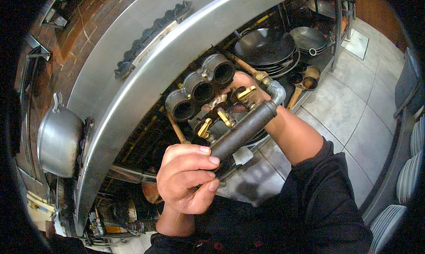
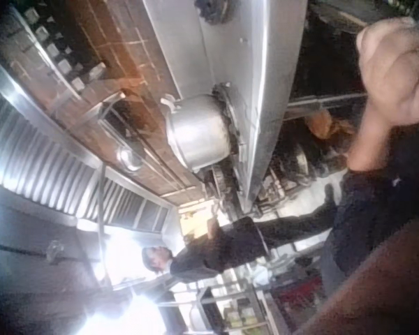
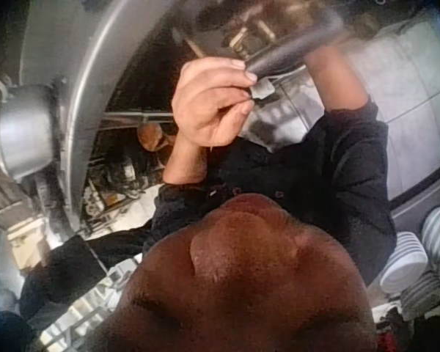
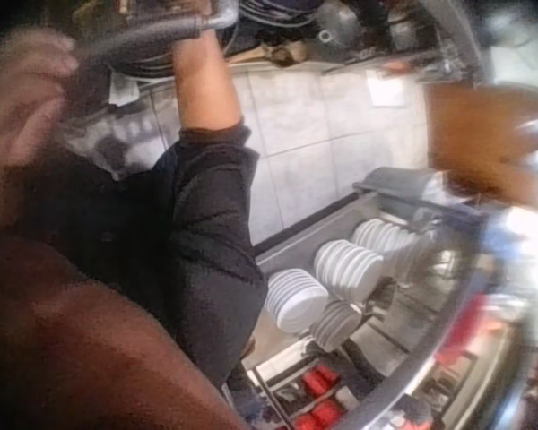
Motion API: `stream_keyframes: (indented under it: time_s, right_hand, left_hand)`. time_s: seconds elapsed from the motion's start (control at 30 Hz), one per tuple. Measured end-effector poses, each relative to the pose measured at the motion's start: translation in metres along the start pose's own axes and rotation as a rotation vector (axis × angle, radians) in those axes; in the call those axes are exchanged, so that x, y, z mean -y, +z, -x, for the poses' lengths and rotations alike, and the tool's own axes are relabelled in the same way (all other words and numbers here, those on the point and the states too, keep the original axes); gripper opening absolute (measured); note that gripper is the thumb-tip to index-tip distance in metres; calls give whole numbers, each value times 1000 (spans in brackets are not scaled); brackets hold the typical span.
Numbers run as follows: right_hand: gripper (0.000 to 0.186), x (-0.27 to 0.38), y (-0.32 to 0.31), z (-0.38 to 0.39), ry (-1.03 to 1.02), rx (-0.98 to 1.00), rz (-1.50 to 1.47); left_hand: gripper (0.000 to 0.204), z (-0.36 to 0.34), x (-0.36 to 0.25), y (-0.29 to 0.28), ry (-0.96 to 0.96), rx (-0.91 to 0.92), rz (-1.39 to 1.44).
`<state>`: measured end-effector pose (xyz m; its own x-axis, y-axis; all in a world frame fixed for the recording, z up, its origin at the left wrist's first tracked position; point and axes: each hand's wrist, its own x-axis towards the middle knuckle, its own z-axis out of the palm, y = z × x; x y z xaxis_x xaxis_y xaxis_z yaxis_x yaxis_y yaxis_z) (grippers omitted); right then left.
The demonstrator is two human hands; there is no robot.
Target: The person is sitting on the floor in a commercial kitchen, working on a gas pipe assembly under a large metal hood. They use a wrench to tighten connections on the brass valves and pipes, occasionally adjusting their grip and position.
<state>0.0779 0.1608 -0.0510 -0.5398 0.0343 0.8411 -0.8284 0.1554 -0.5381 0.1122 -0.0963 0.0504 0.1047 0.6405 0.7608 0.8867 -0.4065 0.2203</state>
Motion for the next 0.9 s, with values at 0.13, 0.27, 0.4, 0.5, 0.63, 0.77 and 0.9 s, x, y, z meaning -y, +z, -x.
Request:
stream_keyframes:
  time_s: [0.13,0.27,0.4,0.5,0.63,0.77,0.9]
  right_hand:
    - [25,-4,-3,7,294,-256,-529]
    - [25,8,-20,17,507,-620,-877]
    - [33,67,-15,26,587,-577,-382]
    - [29,86,-33,40,434,-403,-827]
    - [27,107,-40,59,591,-571,-696]
    - [29,132,-39,74,610,-501,-636]
    - [22,155,-40,81,580,-476,-503]
  left_hand:
    - [13,0,2,-1,11,-29,8]
    - [16,-2,0,-1,21,-60,32]
    - [20,2,3,-4,28,-80,75]
    - [14,4,-1,-10,-14,-202,196]
    - [14,41,17,-23,-24,-397,560]
    - [7,104,48,-9,-425,-607,698]
    - [2,119,82,21,-859,-745,538]
